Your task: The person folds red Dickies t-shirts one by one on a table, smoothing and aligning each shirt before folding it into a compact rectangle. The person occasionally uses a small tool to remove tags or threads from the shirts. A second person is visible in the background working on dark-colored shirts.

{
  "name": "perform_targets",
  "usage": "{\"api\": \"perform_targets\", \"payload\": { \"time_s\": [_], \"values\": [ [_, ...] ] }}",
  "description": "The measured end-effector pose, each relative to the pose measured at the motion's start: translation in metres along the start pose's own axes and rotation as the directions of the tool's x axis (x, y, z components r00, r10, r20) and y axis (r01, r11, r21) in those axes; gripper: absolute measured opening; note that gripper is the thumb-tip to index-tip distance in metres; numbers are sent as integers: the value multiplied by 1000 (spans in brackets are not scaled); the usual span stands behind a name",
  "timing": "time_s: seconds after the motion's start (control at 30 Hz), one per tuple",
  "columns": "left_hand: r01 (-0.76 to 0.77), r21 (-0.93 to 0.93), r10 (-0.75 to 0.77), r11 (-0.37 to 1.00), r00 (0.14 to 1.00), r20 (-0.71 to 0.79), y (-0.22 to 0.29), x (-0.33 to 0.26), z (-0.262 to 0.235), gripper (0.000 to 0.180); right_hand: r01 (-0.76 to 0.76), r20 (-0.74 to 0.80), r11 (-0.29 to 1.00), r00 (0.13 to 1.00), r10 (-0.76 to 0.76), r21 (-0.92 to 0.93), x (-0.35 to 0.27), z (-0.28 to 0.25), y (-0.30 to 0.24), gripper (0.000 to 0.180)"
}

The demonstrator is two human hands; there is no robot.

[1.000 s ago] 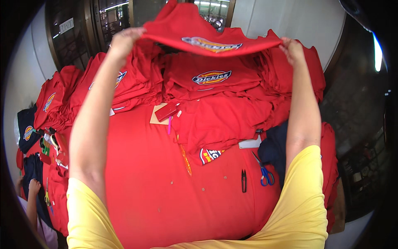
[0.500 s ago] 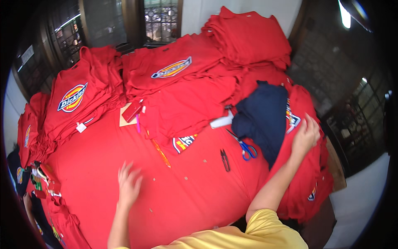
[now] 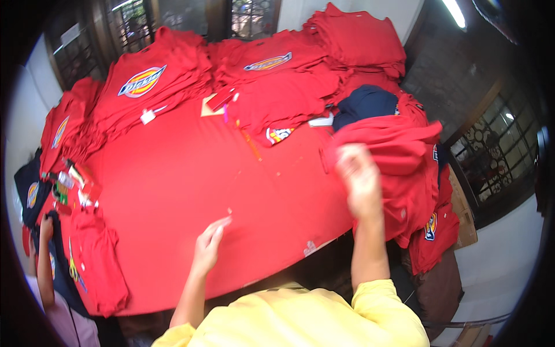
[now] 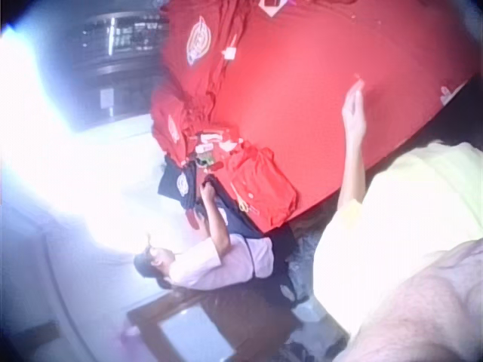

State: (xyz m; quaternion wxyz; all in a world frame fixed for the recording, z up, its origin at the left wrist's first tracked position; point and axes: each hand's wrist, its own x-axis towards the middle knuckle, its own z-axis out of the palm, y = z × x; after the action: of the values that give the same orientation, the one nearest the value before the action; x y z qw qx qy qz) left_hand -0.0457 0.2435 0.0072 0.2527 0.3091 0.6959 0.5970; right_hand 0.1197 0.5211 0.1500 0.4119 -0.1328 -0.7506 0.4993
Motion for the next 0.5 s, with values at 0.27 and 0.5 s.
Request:
{"api": "perform_targets", "payload": {
  "time_s": [0.27, 0.5],
  "values": [
    [-33, -815, -280, 579, 930, -236, -28, -10, -68, 45, -507, 548, 604, 825, 136, 615, -128, 97, -54, 8],
    [79, -271, -147, 959, 960, -239, -42, -115, -64, 69, 71, 408, 662, 835, 370, -746, -144, 64, 34, 21]
  ]
}}
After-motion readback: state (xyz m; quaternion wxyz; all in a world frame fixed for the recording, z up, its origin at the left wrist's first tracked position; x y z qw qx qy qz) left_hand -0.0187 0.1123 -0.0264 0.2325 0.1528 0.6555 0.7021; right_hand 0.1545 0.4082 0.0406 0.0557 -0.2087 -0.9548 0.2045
